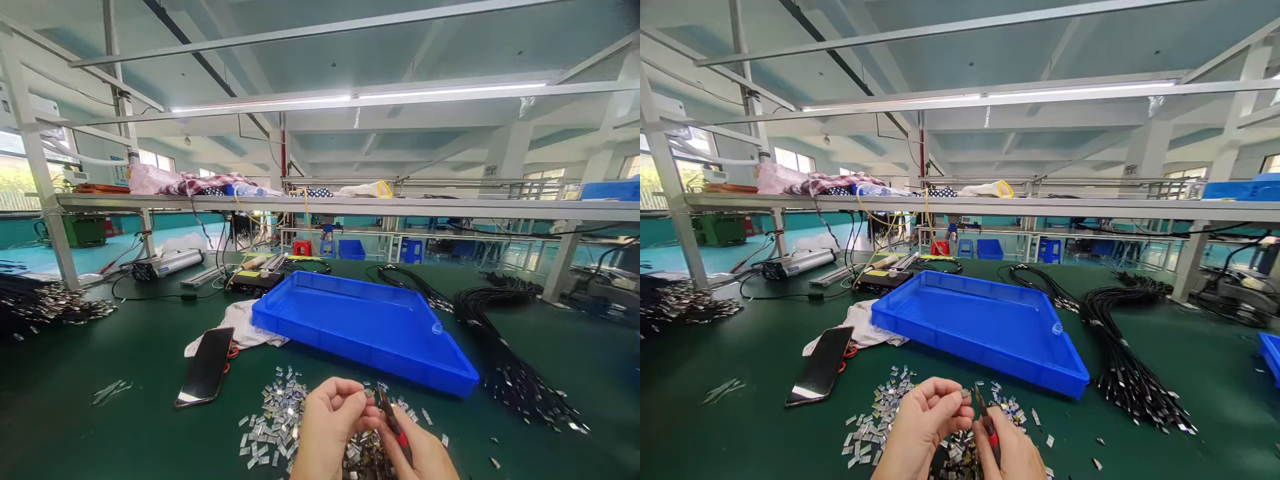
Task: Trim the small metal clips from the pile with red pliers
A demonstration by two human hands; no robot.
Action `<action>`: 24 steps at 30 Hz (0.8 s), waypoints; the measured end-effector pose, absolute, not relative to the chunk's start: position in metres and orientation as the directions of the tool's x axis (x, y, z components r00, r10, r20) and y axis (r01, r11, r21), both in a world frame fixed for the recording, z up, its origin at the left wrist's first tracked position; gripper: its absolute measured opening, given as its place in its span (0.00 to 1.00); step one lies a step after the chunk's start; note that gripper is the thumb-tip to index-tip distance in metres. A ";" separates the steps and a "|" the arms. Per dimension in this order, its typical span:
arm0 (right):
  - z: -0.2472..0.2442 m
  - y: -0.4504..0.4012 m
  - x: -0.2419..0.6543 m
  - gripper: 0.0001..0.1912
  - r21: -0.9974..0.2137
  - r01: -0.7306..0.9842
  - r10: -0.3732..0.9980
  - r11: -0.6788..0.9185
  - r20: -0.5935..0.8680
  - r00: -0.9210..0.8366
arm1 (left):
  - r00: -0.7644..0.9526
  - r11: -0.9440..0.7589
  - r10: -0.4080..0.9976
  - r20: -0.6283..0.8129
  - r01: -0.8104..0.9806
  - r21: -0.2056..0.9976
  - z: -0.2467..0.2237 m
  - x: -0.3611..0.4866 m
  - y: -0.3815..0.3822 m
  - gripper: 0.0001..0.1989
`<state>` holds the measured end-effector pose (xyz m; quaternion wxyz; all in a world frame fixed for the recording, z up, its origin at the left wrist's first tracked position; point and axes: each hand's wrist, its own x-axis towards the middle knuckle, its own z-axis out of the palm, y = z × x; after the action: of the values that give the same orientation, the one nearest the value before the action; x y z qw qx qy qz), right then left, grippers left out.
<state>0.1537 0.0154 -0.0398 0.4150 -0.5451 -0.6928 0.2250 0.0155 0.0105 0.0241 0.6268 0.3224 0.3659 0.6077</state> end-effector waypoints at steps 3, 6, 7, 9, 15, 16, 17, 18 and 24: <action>-0.035 0.012 0.155 0.21 -0.761 0.565 0.943 0.317 0.315 -0.104 | -0.012 0.021 0.999 -0.031 -0.471 0.882 0.025 0.018 0.009 0.15; -0.033 0.010 0.156 0.22 -0.764 0.557 0.944 0.325 0.293 -0.149 | -0.029 -0.015 1.000 0.002 -0.433 0.901 0.023 0.020 0.008 0.12; -0.033 0.010 0.156 0.22 -0.764 0.556 0.944 0.327 0.288 -0.159 | -0.036 -0.029 0.999 0.016 -0.419 0.907 0.023 0.021 0.007 0.11; -0.033 0.010 0.156 0.21 -0.764 0.557 0.945 0.326 0.281 -0.168 | -0.049 -0.057 0.998 0.041 -0.382 0.922 0.022 0.022 0.006 0.10; -0.032 0.010 0.157 0.22 -0.759 0.560 0.942 0.333 0.286 -0.173 | -0.017 -0.099 0.995 0.097 -0.267 0.959 0.021 0.025 0.004 0.06; -0.032 0.010 0.157 0.22 -0.757 0.563 0.943 0.330 0.286 -0.169 | -0.023 -0.103 0.995 0.100 -0.267 0.958 0.021 0.025 0.004 0.06; -0.032 0.010 0.157 0.21 -0.755 0.567 0.944 0.328 0.287 -0.164 | -0.024 -0.105 0.994 0.102 -0.263 0.959 0.021 0.025 0.004 0.05; -0.032 0.010 0.157 0.20 -0.752 0.571 0.943 0.330 0.290 -0.163 | -0.024 -0.107 0.994 0.105 -0.258 0.960 0.021 0.024 0.004 0.05; -0.031 0.009 0.157 0.22 -0.695 0.619 0.928 0.367 0.322 -0.188 | -0.023 -0.110 0.994 0.107 -0.229 0.967 0.022 0.024 0.004 0.05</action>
<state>0.1575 0.0094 -0.0310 0.3657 -0.5216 -0.7413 0.2114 0.0236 0.0036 0.0223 0.5237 0.4626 0.4134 0.5839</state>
